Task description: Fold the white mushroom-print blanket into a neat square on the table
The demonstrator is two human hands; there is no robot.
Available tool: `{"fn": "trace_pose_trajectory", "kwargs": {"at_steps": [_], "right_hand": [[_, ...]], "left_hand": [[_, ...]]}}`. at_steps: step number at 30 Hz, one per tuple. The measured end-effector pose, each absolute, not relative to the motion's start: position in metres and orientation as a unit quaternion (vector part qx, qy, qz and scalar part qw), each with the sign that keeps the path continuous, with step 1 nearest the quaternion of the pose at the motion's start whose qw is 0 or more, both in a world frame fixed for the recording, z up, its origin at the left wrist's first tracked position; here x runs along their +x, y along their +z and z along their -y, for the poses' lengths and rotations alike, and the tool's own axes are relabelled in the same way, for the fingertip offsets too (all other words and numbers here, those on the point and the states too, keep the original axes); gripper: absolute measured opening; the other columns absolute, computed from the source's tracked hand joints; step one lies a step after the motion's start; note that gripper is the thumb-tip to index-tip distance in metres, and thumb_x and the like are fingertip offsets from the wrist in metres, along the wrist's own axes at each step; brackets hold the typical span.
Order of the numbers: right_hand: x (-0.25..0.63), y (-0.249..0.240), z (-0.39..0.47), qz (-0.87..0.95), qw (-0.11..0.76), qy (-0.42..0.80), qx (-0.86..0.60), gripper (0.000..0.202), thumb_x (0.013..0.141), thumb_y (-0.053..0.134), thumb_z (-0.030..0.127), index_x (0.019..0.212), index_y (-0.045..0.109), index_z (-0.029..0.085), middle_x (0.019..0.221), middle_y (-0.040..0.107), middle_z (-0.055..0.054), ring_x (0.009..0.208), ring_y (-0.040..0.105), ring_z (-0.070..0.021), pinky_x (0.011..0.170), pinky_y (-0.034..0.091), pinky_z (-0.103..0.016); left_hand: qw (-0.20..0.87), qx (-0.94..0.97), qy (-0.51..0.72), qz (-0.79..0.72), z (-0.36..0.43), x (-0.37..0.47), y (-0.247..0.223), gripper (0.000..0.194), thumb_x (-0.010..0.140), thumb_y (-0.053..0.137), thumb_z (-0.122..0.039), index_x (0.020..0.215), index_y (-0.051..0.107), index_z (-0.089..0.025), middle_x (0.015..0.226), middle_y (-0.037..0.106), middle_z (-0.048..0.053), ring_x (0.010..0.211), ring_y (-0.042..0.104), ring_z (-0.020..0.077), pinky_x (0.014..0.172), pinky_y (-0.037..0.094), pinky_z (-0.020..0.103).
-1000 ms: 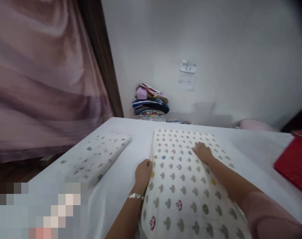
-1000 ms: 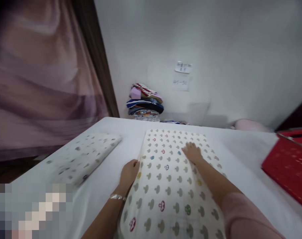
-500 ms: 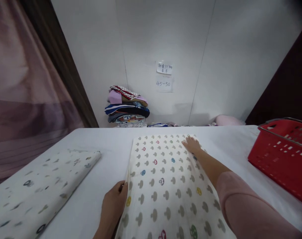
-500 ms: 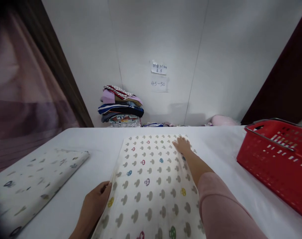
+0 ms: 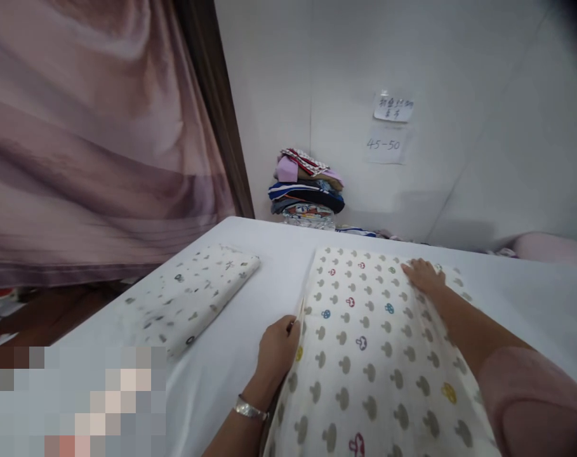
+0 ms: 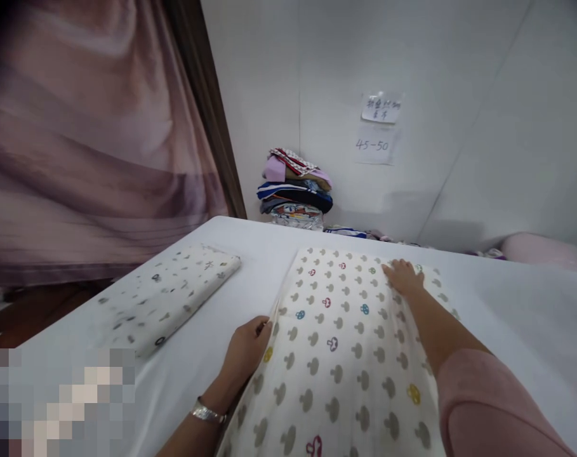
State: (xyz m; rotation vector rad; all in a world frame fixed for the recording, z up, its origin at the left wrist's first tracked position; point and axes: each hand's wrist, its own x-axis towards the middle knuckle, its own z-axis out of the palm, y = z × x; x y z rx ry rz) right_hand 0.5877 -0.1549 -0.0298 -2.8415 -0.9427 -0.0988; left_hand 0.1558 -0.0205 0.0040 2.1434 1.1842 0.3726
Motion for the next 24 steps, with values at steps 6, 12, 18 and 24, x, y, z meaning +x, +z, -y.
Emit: {"fn": "trace_pose_trajectory", "kwargs": {"at_steps": [6, 12, 18, 24], "right_hand": [[0.540, -0.023, 0.104, 0.387, 0.053, -0.030, -0.920, 0.060, 0.090, 0.022, 0.052, 0.136, 0.037, 0.017, 0.148, 0.023, -0.012, 0.136, 0.016, -0.0289, 0.105, 0.018, -0.055], [0.500, -0.017, 0.063, 0.397, 0.037, -0.014, -0.917, 0.059, 0.090, 0.023, 0.051, 0.133, 0.040, 0.014, 0.146, 0.027, -0.015, 0.134, 0.021, -0.0309, 0.102, 0.021, -0.056], [0.449, -0.012, 0.026, 0.527, 0.041, 0.020, -0.849, 0.053, 0.091, 0.027, 0.047, 0.134, 0.038, 0.019, 0.149, 0.023, -0.009, 0.136, 0.017, -0.0269, 0.106, 0.018, -0.052], [0.388, 0.012, 0.024, 0.486, 0.266, 0.093, -0.827, 0.032, 0.086, 0.043, 0.034, 0.106, 0.059, 0.016, 0.125, 0.055, -0.013, 0.119, 0.046, -0.0271, 0.097, 0.038, -0.043]], "left_hand": [[0.279, 0.839, 0.122, -0.450, 0.024, 0.157, 0.007, 0.027, 0.088, 0.038, -0.032, 0.081, 0.062, -0.021, 0.077, 0.066, 0.001, 0.068, 0.055, 0.0123, 0.058, 0.030, 0.022], [0.216, 0.866, 0.099, -0.439, 0.030, 0.160, 0.007, 0.027, 0.089, 0.035, -0.031, 0.081, 0.059, -0.021, 0.081, 0.066, 0.002, 0.072, 0.057, 0.0144, 0.061, 0.032, 0.024], [0.215, 0.871, 0.103, -0.428, 0.031, 0.161, 0.005, 0.029, 0.089, 0.034, -0.030, 0.087, 0.062, -0.021, 0.086, 0.067, 0.004, 0.077, 0.059, 0.0165, 0.067, 0.036, 0.026], [0.322, 0.831, 0.137, -0.433, 0.017, 0.154, 0.003, 0.030, 0.086, 0.041, -0.032, 0.085, 0.068, -0.020, 0.087, 0.070, 0.006, 0.079, 0.060, 0.0159, 0.067, 0.038, 0.024]]}}
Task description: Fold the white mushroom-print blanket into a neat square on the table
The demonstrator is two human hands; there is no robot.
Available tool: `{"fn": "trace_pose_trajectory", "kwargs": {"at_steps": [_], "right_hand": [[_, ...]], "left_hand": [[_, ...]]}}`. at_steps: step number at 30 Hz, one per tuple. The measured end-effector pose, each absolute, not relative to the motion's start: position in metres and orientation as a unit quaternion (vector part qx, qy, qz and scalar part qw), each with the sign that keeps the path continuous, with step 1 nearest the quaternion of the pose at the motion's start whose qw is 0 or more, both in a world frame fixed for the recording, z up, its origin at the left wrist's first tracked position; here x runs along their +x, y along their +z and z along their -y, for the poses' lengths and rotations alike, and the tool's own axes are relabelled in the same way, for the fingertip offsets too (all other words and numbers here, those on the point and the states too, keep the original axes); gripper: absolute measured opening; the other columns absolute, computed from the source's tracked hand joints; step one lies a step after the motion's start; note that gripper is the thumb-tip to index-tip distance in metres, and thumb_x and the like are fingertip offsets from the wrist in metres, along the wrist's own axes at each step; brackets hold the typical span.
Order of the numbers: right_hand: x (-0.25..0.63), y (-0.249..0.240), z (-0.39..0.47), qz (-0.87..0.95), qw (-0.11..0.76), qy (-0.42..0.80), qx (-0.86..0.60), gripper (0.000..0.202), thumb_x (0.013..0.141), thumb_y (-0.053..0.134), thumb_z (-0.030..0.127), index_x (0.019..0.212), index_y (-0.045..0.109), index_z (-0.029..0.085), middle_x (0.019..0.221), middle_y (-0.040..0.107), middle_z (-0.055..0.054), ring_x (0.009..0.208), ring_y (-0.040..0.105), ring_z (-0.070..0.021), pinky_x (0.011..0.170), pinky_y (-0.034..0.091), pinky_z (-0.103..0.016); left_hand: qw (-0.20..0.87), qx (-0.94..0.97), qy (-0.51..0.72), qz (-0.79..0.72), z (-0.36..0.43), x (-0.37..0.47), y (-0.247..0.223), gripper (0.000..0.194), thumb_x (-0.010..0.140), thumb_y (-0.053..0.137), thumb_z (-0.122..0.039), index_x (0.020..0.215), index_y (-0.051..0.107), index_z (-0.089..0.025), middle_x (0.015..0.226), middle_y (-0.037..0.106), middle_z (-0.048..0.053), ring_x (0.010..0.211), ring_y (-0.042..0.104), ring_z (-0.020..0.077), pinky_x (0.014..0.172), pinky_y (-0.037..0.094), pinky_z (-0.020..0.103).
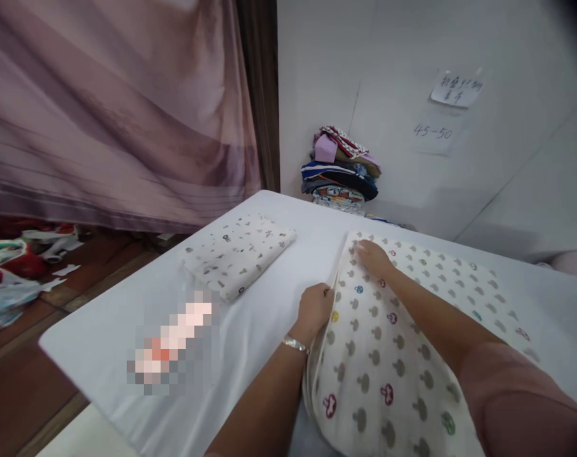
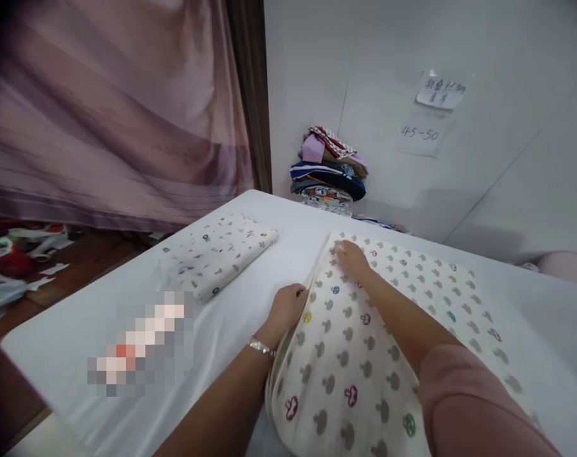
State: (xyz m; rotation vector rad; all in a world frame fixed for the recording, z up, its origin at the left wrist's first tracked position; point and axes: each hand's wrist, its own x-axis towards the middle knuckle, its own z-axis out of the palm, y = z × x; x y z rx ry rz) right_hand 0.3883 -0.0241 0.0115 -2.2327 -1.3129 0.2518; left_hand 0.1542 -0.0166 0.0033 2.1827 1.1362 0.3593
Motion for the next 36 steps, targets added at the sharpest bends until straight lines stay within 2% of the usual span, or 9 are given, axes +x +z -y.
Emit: {"fn": "trace_pose_trajectory", "kwargs": {"at_steps": [2, 3, 5, 7, 11, 19, 25, 30, 36], "right_hand": [[0.357, 0.012, 0.038, 0.469, 0.305, 0.151, -0.815, 0.029, 0.087, 0.039, 0.035, 0.094, 0.060, 0.016, 0.097, 0.067, -0.010, 0.086, 0.064, -0.0207, 0.074, 0.051, -0.033], [0.340, 0.012, 0.046, 0.454, 0.321, 0.191, -0.809, 0.029, 0.088, 0.038, 0.037, 0.088, 0.059, 0.017, 0.084, 0.068, -0.008, 0.069, 0.065, -0.0172, 0.060, 0.052, -0.028], [0.306, 0.010, 0.065, 0.407, 0.367, 0.280, -0.788, 0.026, 0.086, 0.042, 0.039, 0.079, 0.053, 0.017, 0.064, 0.064, -0.002, 0.046, 0.058, -0.0125, 0.041, 0.045, -0.022], [0.278, 0.009, 0.080, 0.358, 0.399, 0.344, -0.771, 0.023, 0.085, 0.047, 0.039, 0.076, 0.049, 0.019, 0.055, 0.060, 0.001, 0.037, 0.053, -0.0109, 0.034, 0.040, -0.020], [0.245, 0.015, 0.090, 0.296, 0.421, 0.378, -0.769, 0.017, 0.085, 0.050, 0.033, 0.076, 0.046, 0.019, 0.052, 0.059, 0.003, 0.036, 0.053, -0.0109, 0.031, 0.039, -0.019], [0.230, 0.017, 0.087, 0.211, 0.513, 0.422, -0.718, 0.014, 0.086, 0.045, 0.018, 0.073, 0.045, 0.018, 0.050, 0.057, 0.002, 0.040, 0.056, -0.0103, 0.038, 0.044, -0.018], [0.223, 0.020, 0.085, 0.193, 0.512, 0.401, -0.735, 0.013, 0.084, 0.047, 0.017, 0.071, 0.045, 0.018, 0.050, 0.058, 0.001, 0.039, 0.056, -0.0110, 0.036, 0.044, -0.019], [0.220, 0.021, 0.081, 0.174, 0.529, 0.405, -0.725, 0.009, 0.083, 0.045, 0.015, 0.075, 0.044, 0.019, 0.046, 0.055, 0.004, 0.037, 0.054, -0.0104, 0.035, 0.043, -0.018], [0.226, 0.015, 0.084, 0.194, 0.525, 0.373, -0.740, 0.009, 0.078, 0.050, 0.015, 0.074, 0.045, 0.020, 0.046, 0.055, 0.004, 0.038, 0.055, -0.0118, 0.034, 0.045, -0.019]], "left_hand": [[0.351, 0.822, 0.140, -0.425, 0.013, 0.153, 0.004, 0.029, 0.084, 0.043, -0.030, 0.084, 0.069, -0.019, 0.089, 0.070, 0.006, 0.080, 0.059, 0.0152, 0.068, 0.038, 0.023], [0.357, 0.820, 0.140, -0.424, 0.012, 0.153, 0.004, 0.028, 0.084, 0.044, -0.029, 0.084, 0.070, -0.018, 0.089, 0.070, 0.006, 0.079, 0.059, 0.0152, 0.068, 0.038, 0.023], [0.355, 0.819, 0.142, -0.429, 0.013, 0.154, 0.004, 0.026, 0.083, 0.045, -0.028, 0.083, 0.070, -0.019, 0.088, 0.070, 0.007, 0.078, 0.059, 0.0156, 0.068, 0.038, 0.024], [0.345, 0.818, 0.152, -0.434, 0.014, 0.154, 0.004, 0.025, 0.083, 0.045, -0.028, 0.082, 0.069, -0.019, 0.086, 0.070, 0.007, 0.078, 0.060, 0.0163, 0.068, 0.038, 0.025], [0.344, 0.819, 0.176, -0.425, 0.016, 0.154, 0.004, 0.022, 0.082, 0.046, -0.026, 0.080, 0.068, -0.020, 0.084, 0.069, 0.006, 0.077, 0.059, 0.0165, 0.066, 0.038, 0.025], [0.381, 0.806, 0.182, -0.414, 0.014, 0.149, 0.008, 0.022, 0.080, 0.046, -0.021, 0.079, 0.068, -0.019, 0.086, 0.069, 0.006, 0.077, 0.059, 0.0151, 0.067, 0.039, 0.024], [0.387, 0.799, 0.190, -0.419, 0.012, 0.151, 0.006, 0.023, 0.080, 0.045, -0.021, 0.078, 0.068, -0.018, 0.083, 0.069, 0.006, 0.077, 0.059, 0.0151, 0.069, 0.039, 0.024], [0.391, 0.796, 0.190, -0.421, 0.011, 0.151, 0.005, 0.022, 0.081, 0.045, -0.020, 0.079, 0.067, -0.018, 0.085, 0.069, 0.005, 0.078, 0.060, 0.0145, 0.069, 0.039, 0.023], [0.376, 0.802, 0.192, -0.424, 0.014, 0.151, 0.006, 0.023, 0.081, 0.043, -0.019, 0.079, 0.066, -0.018, 0.084, 0.069, 0.005, 0.077, 0.059, 0.0148, 0.068, 0.040, 0.024]]}}
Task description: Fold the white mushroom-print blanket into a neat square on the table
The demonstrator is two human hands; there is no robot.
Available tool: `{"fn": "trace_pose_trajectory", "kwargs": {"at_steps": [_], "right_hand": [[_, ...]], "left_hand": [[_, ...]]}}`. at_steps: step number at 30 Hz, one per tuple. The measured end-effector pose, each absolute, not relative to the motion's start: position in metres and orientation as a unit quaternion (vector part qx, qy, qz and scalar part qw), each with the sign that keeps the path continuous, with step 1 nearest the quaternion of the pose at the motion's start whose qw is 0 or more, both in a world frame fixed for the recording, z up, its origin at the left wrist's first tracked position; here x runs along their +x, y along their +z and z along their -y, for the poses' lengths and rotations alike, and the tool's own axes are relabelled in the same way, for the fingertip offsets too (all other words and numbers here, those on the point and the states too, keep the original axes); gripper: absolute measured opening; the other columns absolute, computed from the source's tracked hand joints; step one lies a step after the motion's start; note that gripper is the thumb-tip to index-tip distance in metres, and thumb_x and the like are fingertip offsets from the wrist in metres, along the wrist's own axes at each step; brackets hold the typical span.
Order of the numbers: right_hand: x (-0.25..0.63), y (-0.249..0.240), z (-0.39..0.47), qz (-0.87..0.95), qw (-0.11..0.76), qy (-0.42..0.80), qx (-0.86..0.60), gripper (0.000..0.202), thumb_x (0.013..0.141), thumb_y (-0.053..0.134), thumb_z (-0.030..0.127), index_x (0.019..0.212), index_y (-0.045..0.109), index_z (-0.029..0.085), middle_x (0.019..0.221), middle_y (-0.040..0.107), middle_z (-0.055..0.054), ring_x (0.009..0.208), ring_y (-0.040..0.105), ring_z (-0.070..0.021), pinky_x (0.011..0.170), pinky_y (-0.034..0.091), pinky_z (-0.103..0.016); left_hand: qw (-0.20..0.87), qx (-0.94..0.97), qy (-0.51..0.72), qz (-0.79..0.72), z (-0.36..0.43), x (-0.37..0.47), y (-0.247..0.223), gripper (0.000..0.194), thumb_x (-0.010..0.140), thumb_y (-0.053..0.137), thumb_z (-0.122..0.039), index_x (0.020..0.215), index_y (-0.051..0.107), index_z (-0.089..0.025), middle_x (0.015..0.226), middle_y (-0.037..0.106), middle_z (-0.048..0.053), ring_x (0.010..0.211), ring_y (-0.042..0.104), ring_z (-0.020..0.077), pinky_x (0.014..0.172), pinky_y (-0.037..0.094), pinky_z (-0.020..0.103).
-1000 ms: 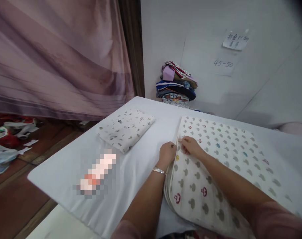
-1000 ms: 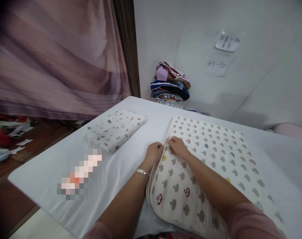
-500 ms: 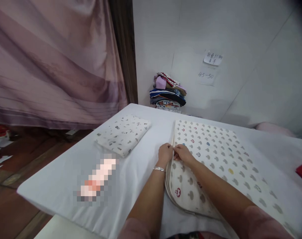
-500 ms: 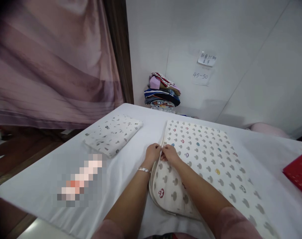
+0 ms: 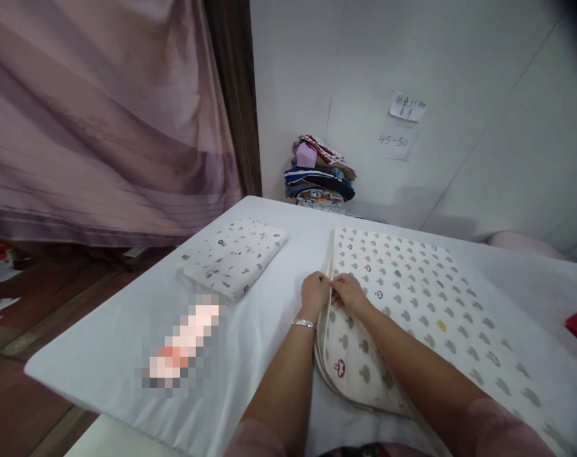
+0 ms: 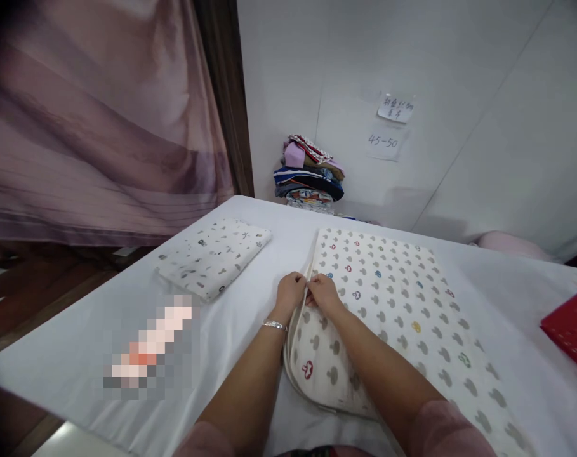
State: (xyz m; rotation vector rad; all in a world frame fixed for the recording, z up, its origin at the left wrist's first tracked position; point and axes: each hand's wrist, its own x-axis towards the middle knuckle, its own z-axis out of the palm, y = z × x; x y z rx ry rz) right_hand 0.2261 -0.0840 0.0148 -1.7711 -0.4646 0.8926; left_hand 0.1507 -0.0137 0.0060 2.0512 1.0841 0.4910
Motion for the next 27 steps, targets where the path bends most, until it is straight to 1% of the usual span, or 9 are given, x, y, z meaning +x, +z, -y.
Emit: {"fn": "trace_pose_trajectory", "kwargs": {"at_steps": [6, 12, 15, 17, 19, 21, 23, 25, 27], "right_hand": [[0.228, 0.012, 0.081, 0.200, 0.496, 0.390, -0.749, 0.011, 0.075, 0.051, 0.011, 0.070, 0.045, 0.019, 0.047, 0.058, 0.002, 0.040, 0.058, -0.0127, 0.037, 0.047, -0.020], [0.226, 0.012, 0.082, 0.194, 0.533, 0.422, -0.708, 0.007, 0.080, 0.048, 0.016, 0.073, 0.048, 0.018, 0.052, 0.060, 0.001, 0.042, 0.057, -0.0106, 0.040, 0.048, -0.019], [0.225, 0.009, 0.087, 0.220, 0.533, 0.425, -0.697, 0.005, 0.080, 0.047, 0.016, 0.077, 0.051, 0.017, 0.057, 0.061, 0.000, 0.047, 0.058, -0.0108, 0.044, 0.049, -0.021], [0.227, 0.005, 0.096, 0.267, 0.529, 0.381, -0.710, 0.008, 0.079, 0.047, 0.016, 0.084, 0.054, 0.017, 0.064, 0.063, 0.000, 0.054, 0.060, -0.0119, 0.048, 0.050, -0.022], [0.233, 0.002, 0.111, 0.333, 0.510, 0.280, -0.742, 0.014, 0.079, 0.048, 0.020, 0.089, 0.056, 0.019, 0.077, 0.065, -0.001, 0.068, 0.062, -0.0139, 0.059, 0.053, -0.026], [0.243, 0.002, 0.135, 0.403, 0.462, 0.151, -0.775, 0.020, 0.080, 0.047, 0.023, 0.096, 0.058, 0.021, 0.097, 0.065, -0.004, 0.091, 0.061, -0.0167, 0.079, 0.051, -0.032], [0.260, 0.003, 0.168, 0.453, 0.387, 0.047, -0.802, 0.028, 0.083, 0.044, 0.027, 0.107, 0.058, 0.021, 0.122, 0.056, -0.007, 0.114, 0.050, -0.0194, 0.098, 0.040, -0.037], [0.281, 0.003, 0.208, 0.458, 0.291, -0.012, -0.840, 0.036, 0.086, 0.041, 0.031, 0.118, 0.054, 0.020, 0.137, 0.044, -0.009, 0.129, 0.034, -0.0224, 0.107, 0.028, -0.041], [0.304, 0.001, 0.250, 0.418, 0.188, -0.026, -0.889, 0.044, 0.088, 0.039, 0.038, 0.126, 0.050, 0.018, 0.142, 0.037, -0.011, 0.134, 0.025, -0.0264, 0.108, 0.023, -0.045]], "left_hand": [[0.365, 0.807, 0.179, -0.428, 0.014, 0.150, 0.007, 0.024, 0.082, 0.043, -0.021, 0.081, 0.067, -0.018, 0.084, 0.069, 0.006, 0.077, 0.060, 0.0154, 0.067, 0.040, 0.024], [0.384, 0.804, 0.182, -0.416, 0.013, 0.150, 0.008, 0.033, 0.086, 0.043, -0.039, 0.080, 0.068, -0.019, 0.083, 0.069, 0.007, 0.076, 0.060, 0.0162, 0.067, 0.041, 0.025], [0.386, 0.801, 0.180, -0.421, 0.011, 0.151, 0.006, 0.031, 0.085, 0.044, -0.039, 0.080, 0.068, -0.019, 0.083, 0.069, 0.006, 0.076, 0.061, 0.0158, 0.067, 0.041, 0.024], [0.380, 0.806, 0.175, -0.420, 0.010, 0.152, 0.005, 0.028, 0.084, 0.045, -0.035, 0.081, 0.068, -0.019, 0.086, 0.070, 0.006, 0.079, 0.061, 0.0156, 0.068, 0.041, 0.024], [0.371, 0.813, 0.165, -0.419, 0.008, 0.152, 0.005, 0.027, 0.083, 0.045, -0.032, 0.082, 0.068, -0.018, 0.089, 0.070, 0.007, 0.081, 0.062, 0.0161, 0.070, 0.041, 0.024], [0.360, 0.819, 0.156, -0.418, 0.006, 0.153, 0.005, 0.027, 0.082, 0.045, -0.031, 0.083, 0.069, -0.017, 0.091, 0.070, 0.008, 0.083, 0.062, 0.0172, 0.071, 0.040, 0.024], [0.349, 0.825, 0.153, -0.417, 0.004, 0.154, 0.006, 0.028, 0.082, 0.045, -0.031, 0.084, 0.068, -0.017, 0.092, 0.070, 0.009, 0.085, 0.062, 0.0190, 0.071, 0.041, 0.026], [0.341, 0.830, 0.148, -0.417, 0.003, 0.155, 0.007, 0.028, 0.082, 0.044, -0.032, 0.086, 0.068, -0.017, 0.094, 0.070, 0.009, 0.087, 0.062, 0.0204, 0.073, 0.041, 0.027], [0.335, 0.832, 0.137, -0.421, 0.002, 0.156, 0.008, 0.027, 0.081, 0.045, -0.031, 0.088, 0.067, -0.016, 0.096, 0.069, 0.009, 0.089, 0.062, 0.0215, 0.074, 0.041, 0.028]]}}
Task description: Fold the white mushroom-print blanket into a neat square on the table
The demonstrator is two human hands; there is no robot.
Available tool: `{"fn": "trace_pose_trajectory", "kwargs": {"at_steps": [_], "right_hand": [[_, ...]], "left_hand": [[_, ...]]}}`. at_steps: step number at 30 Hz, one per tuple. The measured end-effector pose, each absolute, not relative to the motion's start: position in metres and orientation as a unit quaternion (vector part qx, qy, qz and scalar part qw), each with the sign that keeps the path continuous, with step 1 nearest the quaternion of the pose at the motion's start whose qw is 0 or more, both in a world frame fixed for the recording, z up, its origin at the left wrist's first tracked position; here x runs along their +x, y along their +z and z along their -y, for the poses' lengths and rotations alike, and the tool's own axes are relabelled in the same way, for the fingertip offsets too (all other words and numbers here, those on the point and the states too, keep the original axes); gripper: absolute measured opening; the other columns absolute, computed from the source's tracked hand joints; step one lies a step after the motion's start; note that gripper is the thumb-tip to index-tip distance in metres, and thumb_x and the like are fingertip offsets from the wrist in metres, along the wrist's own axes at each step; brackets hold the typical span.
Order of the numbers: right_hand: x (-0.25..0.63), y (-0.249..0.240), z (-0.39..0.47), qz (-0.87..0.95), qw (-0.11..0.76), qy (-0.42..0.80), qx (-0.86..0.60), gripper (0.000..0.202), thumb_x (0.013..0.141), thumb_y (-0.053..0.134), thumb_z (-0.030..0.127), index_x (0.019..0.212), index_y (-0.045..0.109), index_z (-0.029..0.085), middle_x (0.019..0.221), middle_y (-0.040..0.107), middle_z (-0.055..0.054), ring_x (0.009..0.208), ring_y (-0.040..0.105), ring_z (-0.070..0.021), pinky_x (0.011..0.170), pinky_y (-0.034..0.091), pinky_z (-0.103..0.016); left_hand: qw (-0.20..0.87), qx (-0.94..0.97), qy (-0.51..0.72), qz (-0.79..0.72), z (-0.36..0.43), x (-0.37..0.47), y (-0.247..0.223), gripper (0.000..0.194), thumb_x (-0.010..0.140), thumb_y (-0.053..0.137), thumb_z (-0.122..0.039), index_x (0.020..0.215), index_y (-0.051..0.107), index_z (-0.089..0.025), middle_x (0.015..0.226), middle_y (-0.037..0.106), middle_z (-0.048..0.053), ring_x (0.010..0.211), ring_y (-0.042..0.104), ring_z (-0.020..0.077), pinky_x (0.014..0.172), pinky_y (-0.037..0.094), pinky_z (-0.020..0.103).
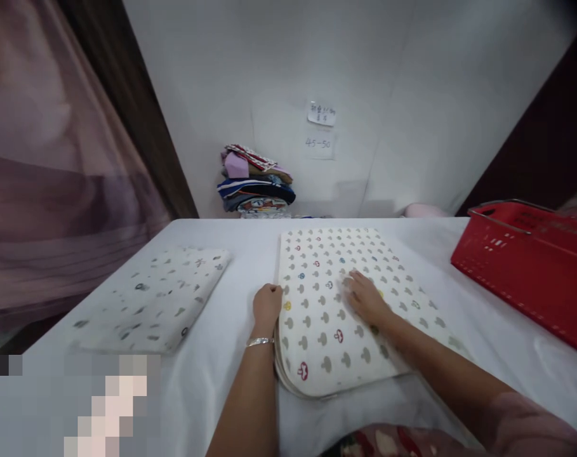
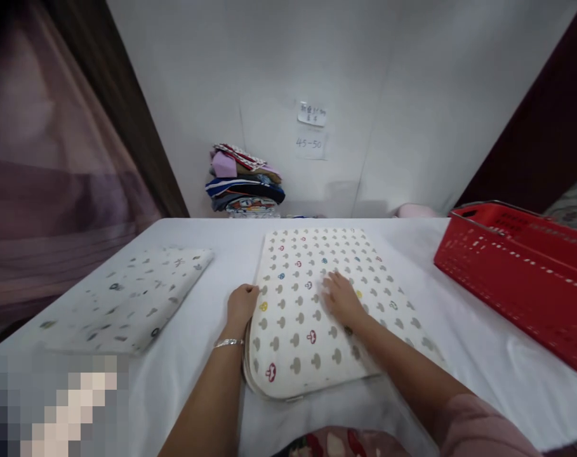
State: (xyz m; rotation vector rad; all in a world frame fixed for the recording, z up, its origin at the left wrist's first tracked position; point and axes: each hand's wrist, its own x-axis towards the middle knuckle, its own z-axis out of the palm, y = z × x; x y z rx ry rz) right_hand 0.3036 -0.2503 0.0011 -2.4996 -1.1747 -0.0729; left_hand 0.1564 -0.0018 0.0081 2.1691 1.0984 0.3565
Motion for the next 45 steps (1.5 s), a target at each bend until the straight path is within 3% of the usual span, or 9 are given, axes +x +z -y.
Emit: {"fn": "trace_pose_trajectory", "kwargs": {"at_steps": [3, 6, 12, 19, 24, 32, 37, 42, 45], "right_hand": [[0.328, -0.005, 0.302, 0.326, 0.081, -0.002, -0.942, 0.051, 0.090, 0.032, 0.044, 0.131, 0.046, 0.017, 0.144, 0.034, -0.013, 0.134, 0.024, -0.0286, 0.106, 0.021, -0.049], [0.334, -0.011, 0.331, 0.293, 0.052, -0.008, -0.955, 0.055, 0.092, 0.026, 0.046, 0.136, 0.040, 0.017, 0.147, 0.028, -0.013, 0.136, 0.020, -0.0265, 0.107, 0.020, -0.047], [0.332, -0.013, 0.349, 0.255, 0.043, 0.007, -0.966, 0.059, 0.091, 0.027, 0.052, 0.138, 0.037, 0.019, 0.148, 0.026, -0.011, 0.136, 0.019, -0.0270, 0.107, 0.020, -0.047], [0.363, 0.001, 0.336, 0.294, 0.066, -0.048, -0.952, 0.062, 0.091, 0.026, 0.051, 0.142, 0.030, 0.014, 0.150, 0.017, -0.012, 0.139, 0.008, -0.0249, 0.110, 0.014, -0.045], [0.390, -0.009, 0.337, 0.229, 0.051, 0.018, -0.972, 0.061, 0.090, 0.028, 0.052, 0.138, 0.037, 0.015, 0.148, 0.025, -0.012, 0.136, 0.019, -0.0260, 0.107, 0.019, -0.046], [0.411, -0.018, 0.320, 0.283, 0.039, -0.057, -0.957, 0.057, 0.091, 0.028, 0.047, 0.137, 0.036, 0.015, 0.148, 0.025, -0.011, 0.137, 0.017, -0.0249, 0.108, 0.019, -0.044], [0.441, -0.032, 0.335, 0.269, 0.027, -0.045, -0.962, 0.052, 0.089, 0.026, 0.047, 0.130, 0.044, 0.022, 0.144, 0.033, -0.012, 0.133, 0.026, -0.0279, 0.099, 0.029, -0.054], [0.434, -0.032, 0.308, 0.303, 0.030, -0.097, -0.948, 0.062, 0.090, 0.022, 0.048, 0.137, 0.036, 0.011, 0.147, 0.027, -0.015, 0.136, 0.018, -0.0284, 0.107, 0.022, -0.050], [0.407, -0.018, 0.263, 0.364, 0.044, -0.062, -0.928, 0.065, 0.091, 0.016, 0.051, 0.140, 0.032, 0.012, 0.149, 0.021, -0.011, 0.138, 0.014, -0.0275, 0.109, 0.019, -0.048]], "left_hand": [[0.318, 0.841, 0.119, -0.420, 0.002, 0.158, 0.009, 0.027, 0.081, 0.045, -0.032, 0.090, 0.066, -0.017, 0.097, 0.069, 0.010, 0.091, 0.061, 0.0234, 0.075, 0.041, 0.029], [0.287, 0.856, 0.106, -0.417, 0.002, 0.159, 0.009, 0.028, 0.081, 0.044, -0.034, 0.089, 0.065, -0.017, 0.094, 0.069, 0.011, 0.090, 0.061, 0.0254, 0.072, 0.042, 0.031], [0.253, 0.869, 0.088, -0.416, 0.004, 0.159, 0.012, 0.026, 0.081, 0.042, -0.036, 0.085, 0.062, -0.019, 0.091, 0.068, 0.010, 0.086, 0.062, 0.0260, 0.068, 0.041, 0.031], [0.264, 0.868, 0.082, -0.413, 0.002, 0.159, 0.010, 0.023, 0.079, 0.044, -0.038, 0.081, 0.059, -0.021, 0.087, 0.068, 0.007, 0.081, 0.062, 0.0231, 0.065, 0.041, 0.029], [0.256, 0.871, 0.081, -0.411, 0.002, 0.159, 0.010, 0.021, 0.080, 0.043, -0.036, 0.078, 0.058, -0.021, 0.084, 0.068, 0.007, 0.079, 0.062, 0.0227, 0.063, 0.040, 0.028], [0.270, 0.861, 0.100, -0.420, 0.005, 0.156, 0.008, 0.019, 0.081, 0.045, -0.034, 0.075, 0.058, -0.021, 0.081, 0.067, 0.005, 0.076, 0.061, 0.0201, 0.062, 0.037, 0.026], [0.265, 0.852, 0.114, -0.437, 0.012, 0.156, 0.007, 0.016, 0.080, 0.047, -0.030, 0.074, 0.057, -0.020, 0.079, 0.066, 0.004, 0.074, 0.059, 0.0169, 0.061, 0.034, 0.025], [0.261, 0.843, 0.129, -0.452, 0.016, 0.157, 0.004, 0.013, 0.079, 0.048, -0.028, 0.073, 0.056, -0.020, 0.076, 0.064, 0.003, 0.071, 0.056, 0.0152, 0.059, 0.031, 0.025], [0.261, 0.842, 0.129, -0.454, 0.016, 0.157, 0.003, 0.013, 0.080, 0.048, -0.028, 0.072, 0.055, -0.019, 0.075, 0.063, 0.002, 0.069, 0.055, 0.0146, 0.058, 0.030, 0.025]]}}
